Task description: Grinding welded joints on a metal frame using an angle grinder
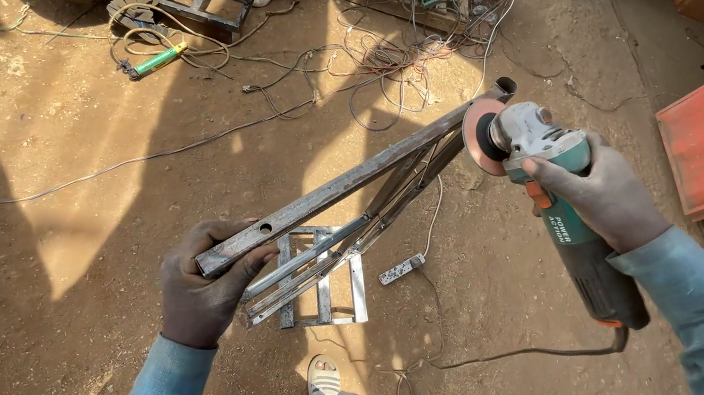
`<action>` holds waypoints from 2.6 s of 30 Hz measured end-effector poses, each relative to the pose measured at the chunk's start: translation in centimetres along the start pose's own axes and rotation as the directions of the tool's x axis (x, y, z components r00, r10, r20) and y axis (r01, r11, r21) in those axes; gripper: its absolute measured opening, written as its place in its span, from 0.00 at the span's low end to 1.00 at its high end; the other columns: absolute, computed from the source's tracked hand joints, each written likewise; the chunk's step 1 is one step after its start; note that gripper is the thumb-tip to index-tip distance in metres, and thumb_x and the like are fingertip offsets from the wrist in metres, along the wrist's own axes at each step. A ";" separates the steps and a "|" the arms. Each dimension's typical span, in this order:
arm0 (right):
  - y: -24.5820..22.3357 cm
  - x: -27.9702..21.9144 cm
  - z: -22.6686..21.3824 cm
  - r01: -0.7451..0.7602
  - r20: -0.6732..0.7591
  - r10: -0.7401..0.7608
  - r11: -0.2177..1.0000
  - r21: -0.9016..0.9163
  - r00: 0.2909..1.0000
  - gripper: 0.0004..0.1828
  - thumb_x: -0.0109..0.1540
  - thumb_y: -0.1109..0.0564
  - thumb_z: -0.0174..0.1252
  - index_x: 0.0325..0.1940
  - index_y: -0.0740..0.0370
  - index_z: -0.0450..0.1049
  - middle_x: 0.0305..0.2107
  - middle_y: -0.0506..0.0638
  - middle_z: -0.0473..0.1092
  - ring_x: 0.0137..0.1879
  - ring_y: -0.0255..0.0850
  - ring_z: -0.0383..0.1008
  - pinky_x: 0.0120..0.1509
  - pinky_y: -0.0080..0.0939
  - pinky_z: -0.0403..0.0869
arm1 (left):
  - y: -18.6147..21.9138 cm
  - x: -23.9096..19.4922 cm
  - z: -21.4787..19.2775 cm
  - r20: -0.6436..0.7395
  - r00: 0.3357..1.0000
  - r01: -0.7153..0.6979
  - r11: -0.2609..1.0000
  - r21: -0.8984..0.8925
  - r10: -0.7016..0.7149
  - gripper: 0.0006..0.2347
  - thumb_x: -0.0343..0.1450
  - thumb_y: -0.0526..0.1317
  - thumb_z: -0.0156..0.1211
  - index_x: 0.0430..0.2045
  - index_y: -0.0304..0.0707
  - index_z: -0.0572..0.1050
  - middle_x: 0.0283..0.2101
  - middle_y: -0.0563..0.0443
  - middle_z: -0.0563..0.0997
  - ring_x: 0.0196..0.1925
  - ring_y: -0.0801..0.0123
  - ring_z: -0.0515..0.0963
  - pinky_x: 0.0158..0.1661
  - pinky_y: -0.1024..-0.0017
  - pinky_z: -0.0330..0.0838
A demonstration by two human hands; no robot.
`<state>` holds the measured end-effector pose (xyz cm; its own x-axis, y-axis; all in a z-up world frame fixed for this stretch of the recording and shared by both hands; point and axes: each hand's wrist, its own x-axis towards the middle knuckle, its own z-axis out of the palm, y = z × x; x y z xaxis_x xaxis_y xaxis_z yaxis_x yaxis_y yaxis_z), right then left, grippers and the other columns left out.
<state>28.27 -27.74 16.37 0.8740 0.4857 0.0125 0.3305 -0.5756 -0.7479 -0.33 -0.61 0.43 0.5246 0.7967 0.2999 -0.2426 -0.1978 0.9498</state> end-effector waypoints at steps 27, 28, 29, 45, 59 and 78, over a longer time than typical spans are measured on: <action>-17.6 -0.1 3.4 0.254 0.417 0.135 0.617 -0.745 0.899 0.27 0.57 0.37 0.69 0.16 0.59 0.77 0.13 0.49 0.78 0.23 0.44 0.75 0.43 0.41 0.68 | -5.7 -1.0 1.3 -0.027 0.990 -0.133 0.983 0.127 0.137 0.05 0.70 0.39 0.60 0.24 0.45 0.72 0.22 0.60 0.71 0.24 0.77 0.69 0.28 0.72 0.62; -17.7 -0.2 3.6 0.256 0.422 0.137 0.618 -0.743 0.896 0.25 0.57 0.38 0.70 0.18 0.59 0.77 0.14 0.48 0.79 0.24 0.43 0.74 0.43 0.40 0.68 | -5.7 -1.0 1.4 -0.012 0.988 -0.154 0.979 0.137 0.157 0.09 0.71 0.39 0.58 0.19 0.45 0.68 0.20 0.59 0.68 0.23 0.75 0.66 0.27 0.70 0.58; -17.9 -0.3 3.8 0.260 0.429 0.139 0.619 -0.741 0.892 0.24 0.58 0.38 0.70 0.20 0.59 0.78 0.16 0.48 0.79 0.25 0.42 0.74 0.44 0.40 0.68 | -5.7 -1.1 1.3 0.002 0.985 -0.172 0.974 0.149 0.174 0.13 0.71 0.38 0.57 0.14 0.46 0.64 0.18 0.58 0.64 0.21 0.73 0.63 0.26 0.68 0.55; -21.9 -2.8 8.2 0.280 0.425 0.210 0.493 -0.824 0.881 0.27 0.54 0.34 0.70 0.49 0.49 0.74 0.26 0.50 0.82 0.35 0.46 0.78 0.46 0.43 0.70 | -7.7 -1.6 2.0 -0.010 0.995 -0.097 0.982 0.160 0.100 0.10 0.66 0.38 0.59 0.13 0.45 0.68 0.15 0.57 0.68 0.18 0.73 0.65 0.22 0.67 0.58; -25.9 -7.0 12.4 0.414 0.550 0.200 0.469 -0.780 0.811 0.48 0.49 0.26 0.66 0.71 0.29 0.60 0.46 0.46 0.80 0.55 0.46 0.79 0.56 0.48 0.73 | -7.5 -1.4 1.9 -0.017 0.999 -0.047 0.986 0.162 0.050 0.08 0.68 0.39 0.57 0.17 0.44 0.72 0.18 0.57 0.72 0.23 0.76 0.66 0.25 0.66 0.63; -21.7 -2.8 9.3 0.281 0.411 0.192 0.478 -0.832 0.891 0.27 0.54 0.33 0.68 0.49 0.49 0.74 0.27 0.49 0.84 0.40 0.48 0.83 0.50 0.46 0.72 | -7.9 -1.4 2.1 -0.016 0.997 -0.071 0.979 0.191 0.076 0.05 0.65 0.38 0.61 0.19 0.43 0.75 0.19 0.55 0.74 0.21 0.70 0.71 0.25 0.66 0.64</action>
<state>15.37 -10.46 26.42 0.6958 0.5926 -0.4058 0.7000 -0.6861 0.1983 2.59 -1.38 -7.34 0.4920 0.7883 0.3695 -0.1194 -0.3594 0.9255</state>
